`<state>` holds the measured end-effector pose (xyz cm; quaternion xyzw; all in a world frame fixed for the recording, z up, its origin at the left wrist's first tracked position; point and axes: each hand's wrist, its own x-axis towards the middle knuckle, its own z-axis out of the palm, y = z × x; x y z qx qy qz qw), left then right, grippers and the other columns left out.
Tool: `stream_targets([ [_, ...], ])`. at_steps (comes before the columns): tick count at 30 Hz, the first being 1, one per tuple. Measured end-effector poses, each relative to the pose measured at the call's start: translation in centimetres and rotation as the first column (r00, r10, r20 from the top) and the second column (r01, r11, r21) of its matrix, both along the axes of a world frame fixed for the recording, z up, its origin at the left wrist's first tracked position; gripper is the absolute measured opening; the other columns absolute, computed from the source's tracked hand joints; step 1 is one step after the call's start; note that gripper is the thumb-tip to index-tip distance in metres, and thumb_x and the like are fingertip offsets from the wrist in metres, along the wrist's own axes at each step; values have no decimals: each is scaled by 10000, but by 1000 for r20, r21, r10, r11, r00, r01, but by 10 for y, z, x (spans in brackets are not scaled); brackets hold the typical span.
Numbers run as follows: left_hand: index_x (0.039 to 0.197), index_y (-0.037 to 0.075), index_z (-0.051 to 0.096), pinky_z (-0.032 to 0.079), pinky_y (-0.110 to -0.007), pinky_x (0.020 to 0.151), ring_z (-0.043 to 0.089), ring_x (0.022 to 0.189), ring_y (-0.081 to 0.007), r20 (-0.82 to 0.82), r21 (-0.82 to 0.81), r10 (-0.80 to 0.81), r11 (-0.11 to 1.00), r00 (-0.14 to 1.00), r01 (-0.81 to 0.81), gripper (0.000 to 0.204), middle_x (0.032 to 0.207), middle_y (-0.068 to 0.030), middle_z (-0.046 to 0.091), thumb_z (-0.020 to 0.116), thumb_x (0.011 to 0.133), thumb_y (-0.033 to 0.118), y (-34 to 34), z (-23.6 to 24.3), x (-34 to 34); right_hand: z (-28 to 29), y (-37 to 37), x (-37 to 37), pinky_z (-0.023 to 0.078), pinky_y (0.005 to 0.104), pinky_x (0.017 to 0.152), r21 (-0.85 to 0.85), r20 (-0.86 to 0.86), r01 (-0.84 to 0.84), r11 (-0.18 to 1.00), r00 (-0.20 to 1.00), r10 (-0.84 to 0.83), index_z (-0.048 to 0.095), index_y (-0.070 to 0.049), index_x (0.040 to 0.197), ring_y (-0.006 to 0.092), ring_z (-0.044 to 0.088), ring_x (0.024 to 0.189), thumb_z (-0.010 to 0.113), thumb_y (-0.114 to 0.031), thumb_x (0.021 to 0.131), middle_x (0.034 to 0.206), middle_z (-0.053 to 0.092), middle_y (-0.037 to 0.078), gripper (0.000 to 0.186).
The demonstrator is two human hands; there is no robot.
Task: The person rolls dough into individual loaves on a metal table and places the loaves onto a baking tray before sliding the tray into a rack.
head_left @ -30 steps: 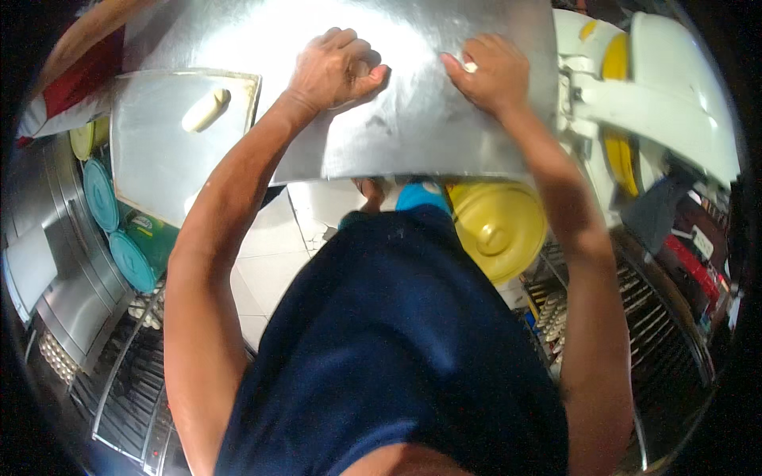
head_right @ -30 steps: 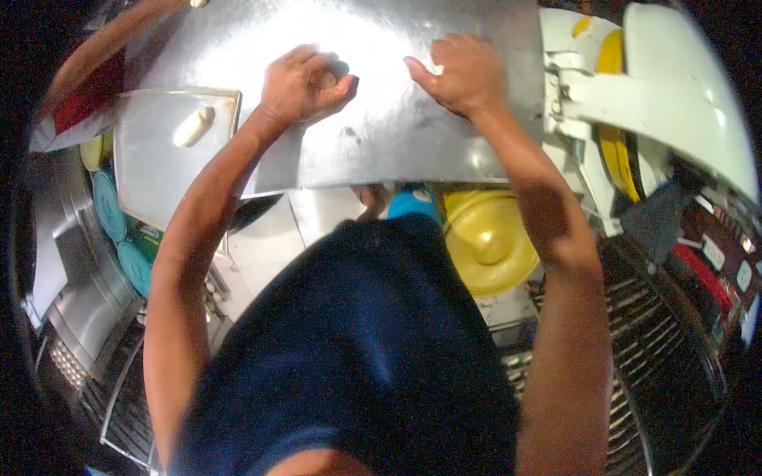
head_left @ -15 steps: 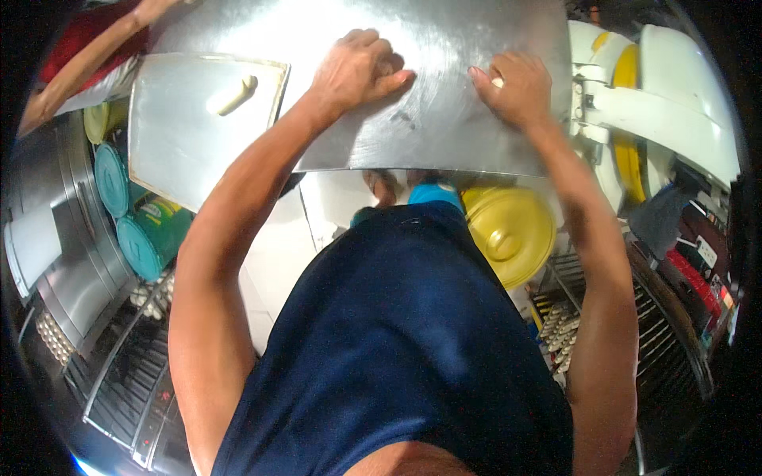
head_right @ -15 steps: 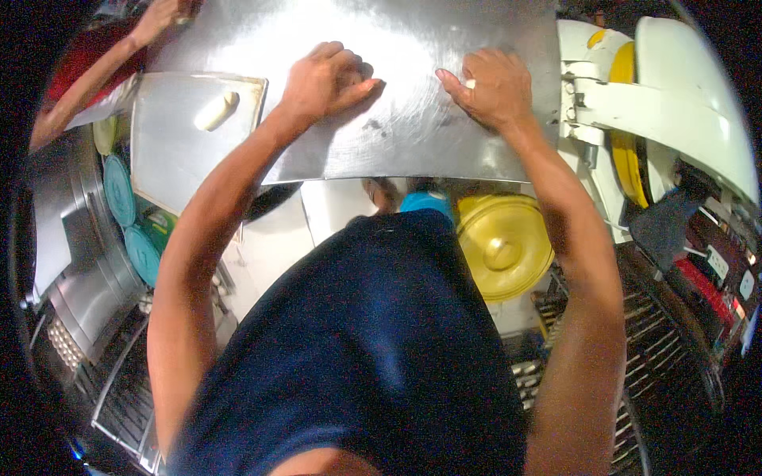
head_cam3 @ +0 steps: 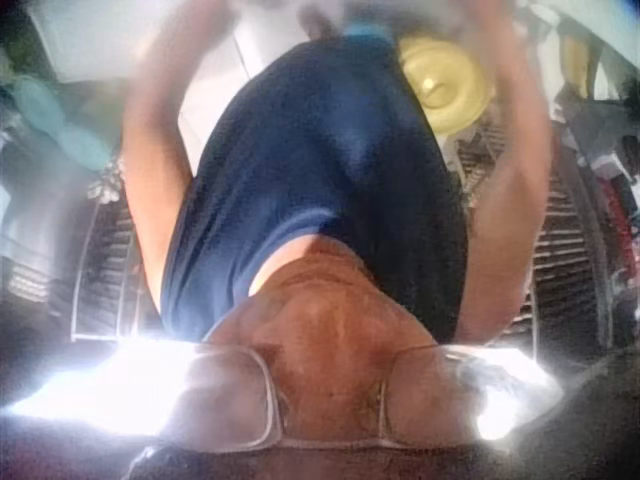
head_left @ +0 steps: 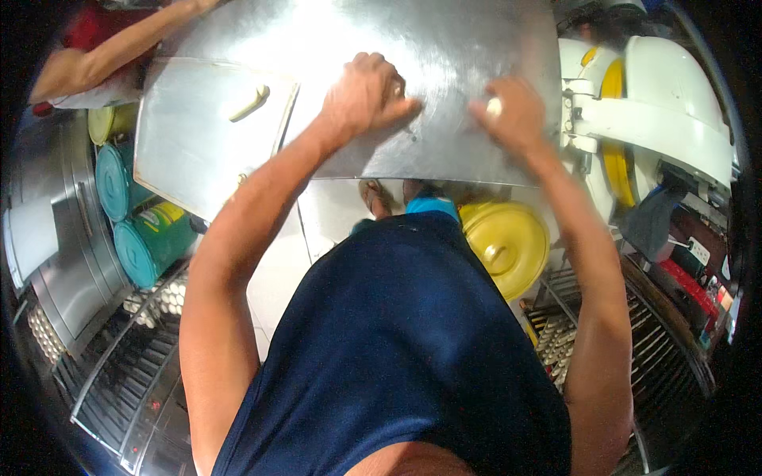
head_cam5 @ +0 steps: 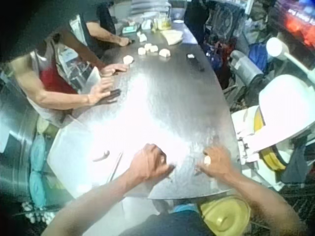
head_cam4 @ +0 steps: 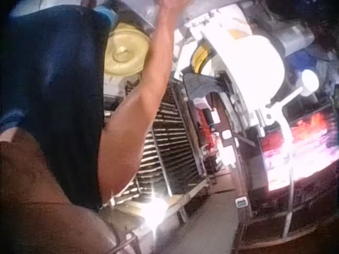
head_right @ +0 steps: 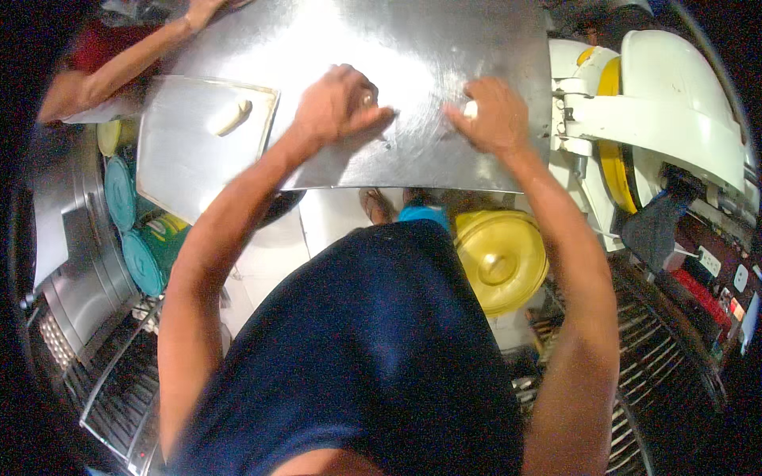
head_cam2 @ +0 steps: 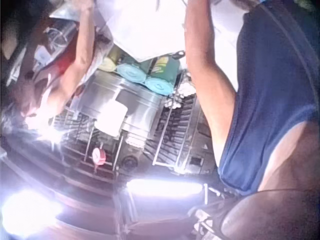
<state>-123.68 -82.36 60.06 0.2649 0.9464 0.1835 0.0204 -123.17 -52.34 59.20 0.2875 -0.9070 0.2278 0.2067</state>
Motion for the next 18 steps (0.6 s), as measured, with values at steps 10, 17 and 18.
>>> stream_targets([
  [10, 927, 103, 735, 488, -450, 886, 625, 966, -277, -168, 70, 66, 996, 984, -55, 457, 988, -79, 664, 631, 942, 548, 13, -29, -31, -9, -6, -19, 468, 501, 764, 143, 167, 85, 986, 980, -109, 608, -95, 755, 356, 607, 819, 674, -478, 894, 804, 634, 126, 412],
  [17, 1022, 70, 704, 490, -485, 956, 602, 1032, -335, -8, 47, 73, 996, 997, -73, 509, 1102, -161, 642, 694, 892, 562, 8, 1, 7, 7, 5, 1, 475, 491, 715, 142, 65, 35, 989, 997, -45, 627, -102, 769, 339, 612, 822, 673, -514, 888, 826, 655, 95, 432],
  [18, 952, 83, 727, 512, -481, 916, 631, 967, -322, 122, 48, 95, 994, 988, -102, 465, 1035, -146, 667, 700, 892, 544, 10, -1, -8, 6, 6, -1, 474, 491, 721, 210, 255, 49, 976, 961, -104, 625, -107, 766, 336, 609, 828, 675, -519, 883, 824, 647, 89, 431],
])
